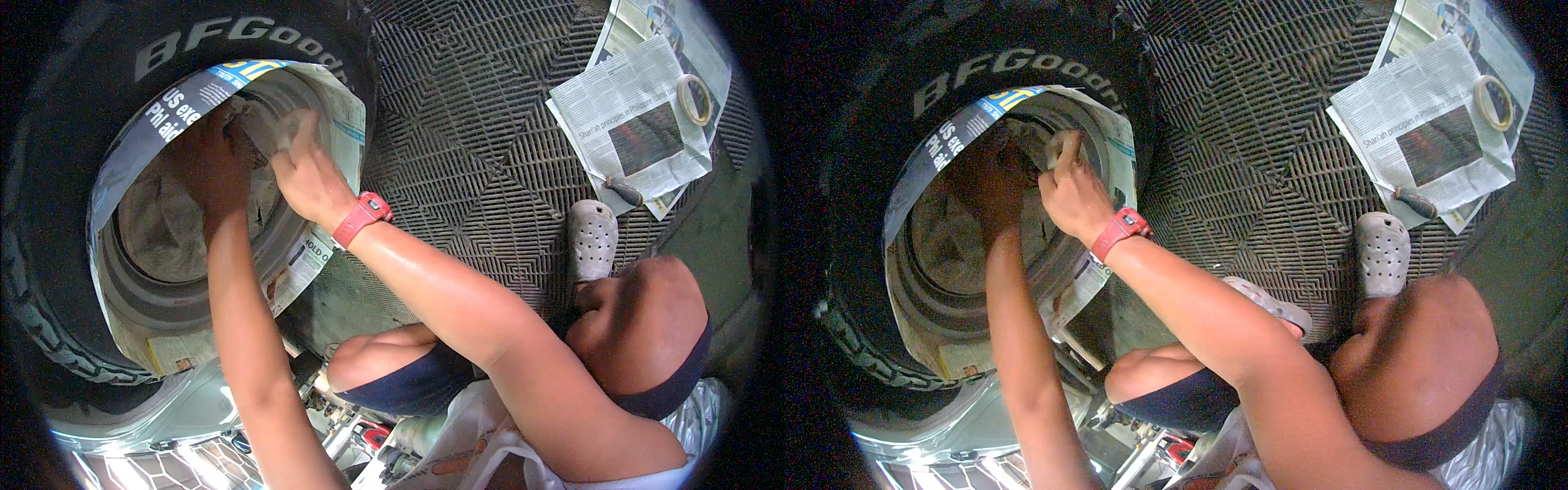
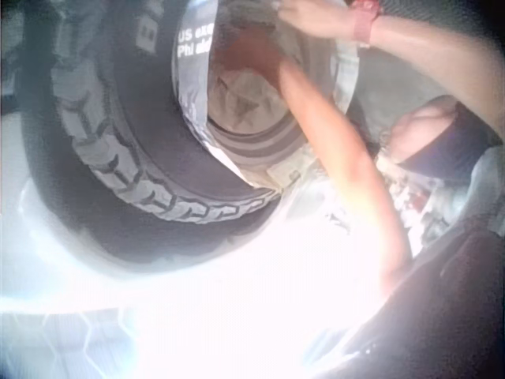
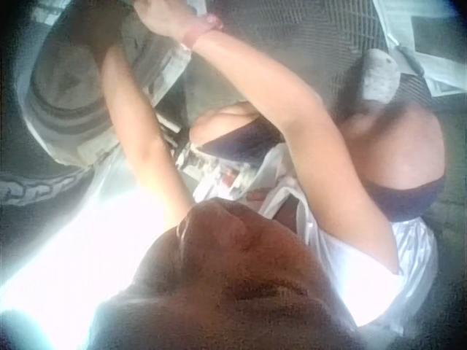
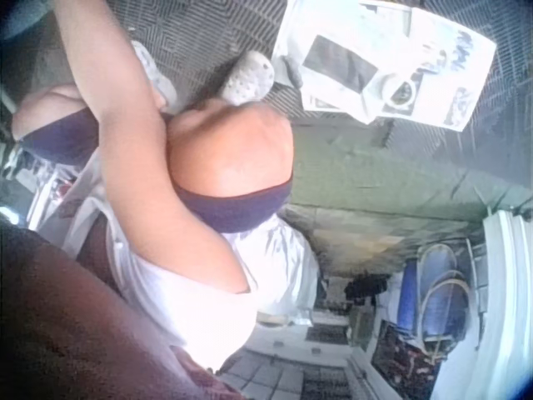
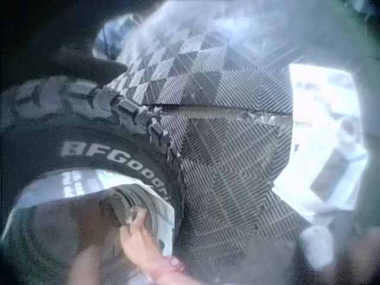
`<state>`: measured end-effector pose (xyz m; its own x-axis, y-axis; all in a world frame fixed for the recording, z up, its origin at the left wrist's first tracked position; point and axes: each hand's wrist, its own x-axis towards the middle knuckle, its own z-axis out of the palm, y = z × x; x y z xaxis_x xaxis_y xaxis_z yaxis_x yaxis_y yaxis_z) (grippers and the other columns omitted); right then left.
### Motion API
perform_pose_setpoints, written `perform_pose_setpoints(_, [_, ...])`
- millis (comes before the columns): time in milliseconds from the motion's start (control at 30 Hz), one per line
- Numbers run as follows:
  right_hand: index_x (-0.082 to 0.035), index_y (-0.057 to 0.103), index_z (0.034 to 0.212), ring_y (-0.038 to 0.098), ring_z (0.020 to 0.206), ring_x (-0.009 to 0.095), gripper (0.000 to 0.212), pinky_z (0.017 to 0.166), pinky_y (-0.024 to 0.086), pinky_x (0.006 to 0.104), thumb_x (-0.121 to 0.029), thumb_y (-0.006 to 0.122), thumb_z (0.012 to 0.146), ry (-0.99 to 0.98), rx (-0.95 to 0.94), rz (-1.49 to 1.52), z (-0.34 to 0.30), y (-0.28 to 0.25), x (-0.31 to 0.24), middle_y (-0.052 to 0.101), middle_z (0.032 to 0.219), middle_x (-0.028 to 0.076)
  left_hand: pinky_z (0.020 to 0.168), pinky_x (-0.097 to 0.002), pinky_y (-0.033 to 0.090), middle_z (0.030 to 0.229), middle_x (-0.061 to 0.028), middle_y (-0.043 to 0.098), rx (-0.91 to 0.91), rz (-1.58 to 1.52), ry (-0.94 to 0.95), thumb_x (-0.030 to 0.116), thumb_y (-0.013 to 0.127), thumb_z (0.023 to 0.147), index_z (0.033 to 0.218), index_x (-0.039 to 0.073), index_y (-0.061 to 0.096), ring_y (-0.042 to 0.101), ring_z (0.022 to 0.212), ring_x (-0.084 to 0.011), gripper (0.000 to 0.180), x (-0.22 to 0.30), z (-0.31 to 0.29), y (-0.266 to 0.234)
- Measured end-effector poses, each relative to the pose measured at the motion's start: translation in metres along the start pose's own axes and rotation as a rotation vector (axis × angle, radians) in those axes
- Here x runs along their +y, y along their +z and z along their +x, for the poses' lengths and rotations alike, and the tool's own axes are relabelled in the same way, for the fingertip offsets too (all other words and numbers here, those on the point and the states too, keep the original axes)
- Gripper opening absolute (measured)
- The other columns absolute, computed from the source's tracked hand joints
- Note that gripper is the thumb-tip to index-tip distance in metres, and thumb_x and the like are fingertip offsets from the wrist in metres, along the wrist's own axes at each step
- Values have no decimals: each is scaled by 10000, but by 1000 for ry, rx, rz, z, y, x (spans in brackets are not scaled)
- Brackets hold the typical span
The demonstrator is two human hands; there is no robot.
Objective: The person applies masking tape to the inner rim of a car tire that is lined with newspaper. They repeatedly tear off pieces of tape and press them along the tire's inner edge, working around the circumference.
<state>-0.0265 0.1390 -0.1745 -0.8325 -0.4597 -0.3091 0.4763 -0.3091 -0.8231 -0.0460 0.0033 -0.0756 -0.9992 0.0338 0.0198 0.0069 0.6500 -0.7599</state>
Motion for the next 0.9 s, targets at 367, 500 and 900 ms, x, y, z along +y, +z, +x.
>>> perform_pose_setpoints(367, [125, 314, 1478, 658, 980, 490, 683, 887, 511, 541, -207, 605, 957, -145, -559, -73, 1, -47, -50, 692, 954, 331, 917, -310, 498, 1084, -76, 734, -441, -1131, -675, 165, 737, 972, 1122, 8, 724, 660, 1007, -167, 217, -5, -35, -88])
perform_pose_setpoints(500, [58, 287, 1554, 722, 723, 282, 667, 681, 541, 425, -233, 577, 1029, -94, -614, 19, -6, -50, -60, 738, 754, 145, 883, -296, 495, 1017, -73, 715, -381, -1317, -816, 159, 702, 995, 1079, 5, 690, 639, 940, -157, 176, 2, -39, -96])
perform_pose_setpoints(900, [-55, 597, 1185, 729, 685, 353, 190, 582, 563, 474, -182, 547, 1054, -578, -158, -253, -45, -22, -29, 703, 784, 199, 793, -317, 517, 925, -82, 729, 130, -477, -502, 168, 702, 1000, 1065, 10, 705, 669, 859, -162, 170, -28, -54, -46])
